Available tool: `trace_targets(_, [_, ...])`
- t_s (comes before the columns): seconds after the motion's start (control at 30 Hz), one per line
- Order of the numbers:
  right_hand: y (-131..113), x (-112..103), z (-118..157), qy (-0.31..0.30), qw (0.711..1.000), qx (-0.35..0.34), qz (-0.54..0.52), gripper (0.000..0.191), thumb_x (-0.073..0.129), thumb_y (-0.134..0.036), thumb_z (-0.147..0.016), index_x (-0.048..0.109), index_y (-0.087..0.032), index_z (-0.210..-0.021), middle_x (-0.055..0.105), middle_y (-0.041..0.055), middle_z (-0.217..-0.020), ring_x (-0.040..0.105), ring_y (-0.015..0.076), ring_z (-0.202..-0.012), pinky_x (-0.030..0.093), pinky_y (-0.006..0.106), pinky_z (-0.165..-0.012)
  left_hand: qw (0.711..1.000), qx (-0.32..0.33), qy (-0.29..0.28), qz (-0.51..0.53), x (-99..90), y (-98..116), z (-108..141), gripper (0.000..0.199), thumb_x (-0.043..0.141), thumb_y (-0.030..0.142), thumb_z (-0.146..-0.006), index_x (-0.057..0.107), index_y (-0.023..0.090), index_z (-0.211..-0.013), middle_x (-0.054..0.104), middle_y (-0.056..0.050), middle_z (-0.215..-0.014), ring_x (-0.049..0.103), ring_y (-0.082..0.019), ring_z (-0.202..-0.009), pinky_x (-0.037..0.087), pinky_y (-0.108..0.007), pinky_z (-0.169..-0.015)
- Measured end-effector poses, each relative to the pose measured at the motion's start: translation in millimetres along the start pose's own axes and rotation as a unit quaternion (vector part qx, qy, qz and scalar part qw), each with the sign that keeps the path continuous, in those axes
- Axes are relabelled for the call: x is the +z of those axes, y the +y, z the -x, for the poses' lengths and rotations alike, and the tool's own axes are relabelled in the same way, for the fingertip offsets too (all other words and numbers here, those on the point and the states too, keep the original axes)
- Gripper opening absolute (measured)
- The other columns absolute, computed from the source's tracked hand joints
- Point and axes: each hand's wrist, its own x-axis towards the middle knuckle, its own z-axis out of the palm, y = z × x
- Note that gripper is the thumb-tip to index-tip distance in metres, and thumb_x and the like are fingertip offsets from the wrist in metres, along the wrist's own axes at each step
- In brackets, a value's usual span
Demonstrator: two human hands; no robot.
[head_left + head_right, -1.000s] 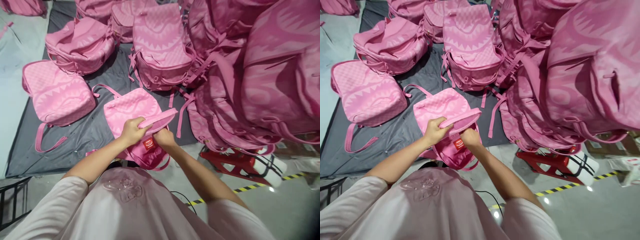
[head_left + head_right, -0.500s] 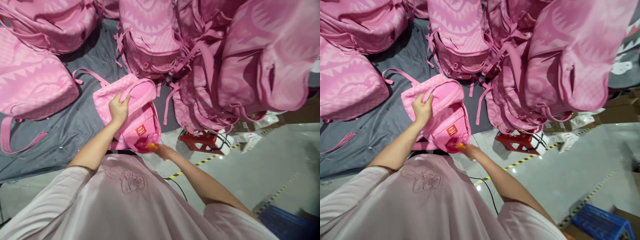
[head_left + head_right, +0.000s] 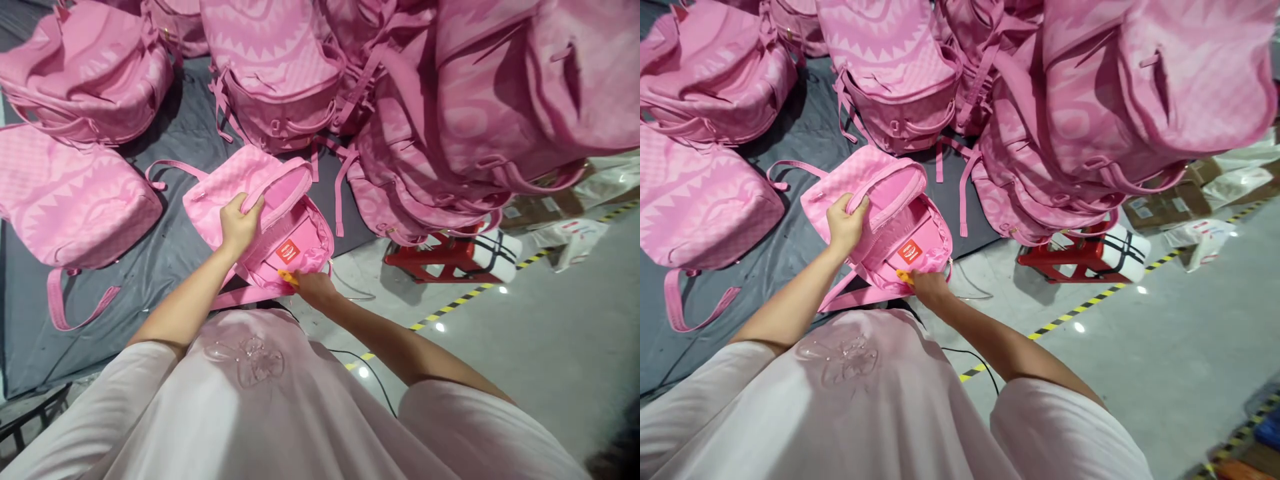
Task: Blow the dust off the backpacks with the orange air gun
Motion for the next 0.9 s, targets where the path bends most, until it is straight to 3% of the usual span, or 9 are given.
trace_targets(0.13, [-11.7,13.6,-34.1,0.031,0.993,-0.105,0.05,0.033,0.035,-0.019,-0.1,0.056,-0.009,-0.122,0.068,0.0189,-0.1,0.065,0.0293,-0.093,0.04,0.037,-0.081,1.0,-0.007,-0.008,0.002,1.9,0.9,1.7,0.043,0.06,0.051,-0.085,0.042,0.02,-0.061,0.035,0.005,-0.058,0.035,-0.01,-0.057,0.029,-0.025,-0.056])
trace_targets(0.23, [-22.1,18.4,-65.9,0.066,0.987,-0.133,0.053,0.035,0.035,-0.026,-0.101,0.055,-0.007,-0.123,0.065,0.0215,-0.109,0.06,0.0301,-0.101,0.036,0.04,-0.09,1.0,-0.013,-0.009,-0.003,3.5,-1.7,4.9,0.043,0.059,0.052,-0.085,0.04,0.021,-0.061,0.034,0.005,-0.059,0.034,-0.01,-0.056,0.028,-0.025,-0.056])
trace_targets(0.37, [-27.9,23.3,-96.6,0.104,0.993,-0.05,0.019,0.048,0.031,-0.038,-0.103,0.047,-0.001,-0.13,0.06,0.0269,-0.115,0.057,0.0331,-0.104,0.035,0.042,-0.091,0.999,-0.026,0.022,-0.007,4.1,-8.0,4.7,0.044,0.056,0.052,-0.087,0.037,0.021,-0.062,0.031,0.005,-0.059,0.031,-0.01,-0.056,0.027,-0.025,-0.055])
trace_targets(0.5, [-25.4,34.2,-103.6,0.137,0.99,-0.021,-0.031,0.051,0.032,-0.046,-0.103,0.047,-0.004,-0.129,0.061,0.023,-0.113,0.057,0.0305,-0.103,0.036,0.039,-0.09,0.999,-0.009,0.047,-0.012,5.3,-12.8,0.4,0.045,0.056,0.052,-0.087,0.034,0.021,-0.062,0.028,0.006,-0.06,0.029,-0.01,-0.057,0.026,-0.025,-0.055])
trace_targets(0.6, [-25.0,41.1,-105.8,0.139,0.989,-0.017,-0.047,0.048,0.033,-0.045,-0.103,0.047,-0.006,-0.127,0.063,0.021,-0.11,0.058,0.0294,-0.102,0.037,0.039,-0.089,0.999,-0.001,0.046,-0.013,7.3,-14.4,0.1,0.046,0.058,0.052,-0.087,0.034,0.021,-0.062,0.028,0.006,-0.06,0.028,-0.009,-0.056,0.025,-0.025,-0.055])
trace_targets(0.77, [-24.9,46.4,-117.7,0.199,0.974,0.055,-0.093,0.039,0.034,-0.039,-0.104,0.047,-0.008,-0.124,0.064,0.0185,-0.106,0.061,0.0275,-0.099,0.039,0.036,-0.086,0.999,0.006,0.038,-0.029,8.8,-15.6,3.9,0.047,0.056,0.055,-0.087,0.035,0.021,-0.062,0.028,0.005,-0.061,0.029,-0.01,-0.057,0.027,-0.025,-0.055])
trace_targets(0.9, [-23.0,48.0,-120.8,0.208,0.971,0.046,-0.106,0.035,0.033,-0.036,-0.104,0.048,-0.008,-0.12,0.065,0.0188,-0.104,0.062,0.0264,-0.098,0.04,0.035,-0.086,0.998,0.021,0.049,-0.014,9.4,-14.6,3.7,0.046,0.06,0.054,-0.087,0.039,0.02,-0.063,0.028,0.005,-0.062,0.031,-0.009,-0.058,0.027,-0.024,-0.055])
